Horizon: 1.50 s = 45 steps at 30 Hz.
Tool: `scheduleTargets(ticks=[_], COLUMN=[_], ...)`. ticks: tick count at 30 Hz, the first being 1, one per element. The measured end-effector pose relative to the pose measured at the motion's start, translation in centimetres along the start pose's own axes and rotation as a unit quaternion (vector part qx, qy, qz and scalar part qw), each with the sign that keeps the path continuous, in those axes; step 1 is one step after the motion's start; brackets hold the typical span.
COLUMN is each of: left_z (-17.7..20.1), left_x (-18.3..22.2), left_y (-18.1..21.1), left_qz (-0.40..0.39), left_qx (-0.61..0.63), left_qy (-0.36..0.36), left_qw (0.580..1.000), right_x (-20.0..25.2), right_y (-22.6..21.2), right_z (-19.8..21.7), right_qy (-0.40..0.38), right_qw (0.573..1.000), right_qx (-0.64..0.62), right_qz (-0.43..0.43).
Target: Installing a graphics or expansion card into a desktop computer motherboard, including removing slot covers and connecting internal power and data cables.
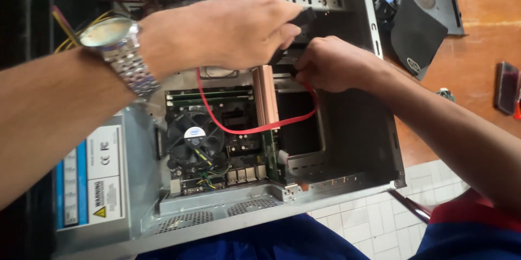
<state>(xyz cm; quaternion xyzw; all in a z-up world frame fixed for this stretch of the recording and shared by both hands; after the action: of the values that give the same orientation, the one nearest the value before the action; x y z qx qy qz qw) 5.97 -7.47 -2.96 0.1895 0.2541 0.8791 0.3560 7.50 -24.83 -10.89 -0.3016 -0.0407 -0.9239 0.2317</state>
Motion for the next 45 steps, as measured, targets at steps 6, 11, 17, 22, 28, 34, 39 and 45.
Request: scheduleTargets(ticks=[6, 11, 17, 22, 28, 34, 39, 45], left_z=[-0.7, -0.9, -1.1, -0.7, 0.0, -0.8, -0.9, -0.7], left_x=[-2.1, -2.7, -3.0, -2.7, -2.2, -3.4, -3.2, -2.4], left_y=[-1.8, -1.6, -1.8, -2.2, -2.5, -4.2, -4.2, -2.9], left_qz=[-0.077, -0.108, -0.123, -0.097, -0.041, -0.046, -0.062, -0.088], left_qx=[-0.041, -0.038, -0.028, -0.018, 0.006, -0.049, -0.1, -0.158], left_qy=[0.062, 0.087, 0.096, 0.09, 0.063, 0.072, 0.08, 0.056], left_qw=[0.994, 0.99, 0.987, 0.991, 0.997, 0.995, 0.99, 0.982], right_x=[1.1, 1.7, -0.1, -0.4, -0.8, -0.9, -0.8, -0.5], right_y=[-0.5, -1.8, -1.5, -2.1, -2.1, -1.8, -2.0, -2.2], right_z=[1.1, 2.4, 1.7, 1.8, 1.0, 0.3, 0.2, 0.6], right_qy=[-0.008, -0.017, -0.035, -0.047, -0.063, -0.057, -0.058, -0.058], right_qw=[0.997, 0.99, 0.992, 0.983, 0.964, 0.92, 0.896, 0.903], right_qx=[-0.046, -0.119, -0.096, -0.149, -0.238, -0.37, -0.414, -0.392], right_qz=[-0.056, -0.077, -0.079, -0.097, -0.1, -0.117, -0.152, -0.167])
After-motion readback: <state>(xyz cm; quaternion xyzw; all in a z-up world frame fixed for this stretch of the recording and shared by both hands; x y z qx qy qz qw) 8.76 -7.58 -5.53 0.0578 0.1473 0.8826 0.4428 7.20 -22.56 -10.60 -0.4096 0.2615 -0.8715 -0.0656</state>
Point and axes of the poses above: each hand's wrist, its own x-axis away from the middle knuckle, its own z-axis out of the back of the hand, y = z × x, the point moved 5 cm from there along -x, towards the middle knuckle, and after that the axes turned 1 degree about z, right-handed, at the moved point
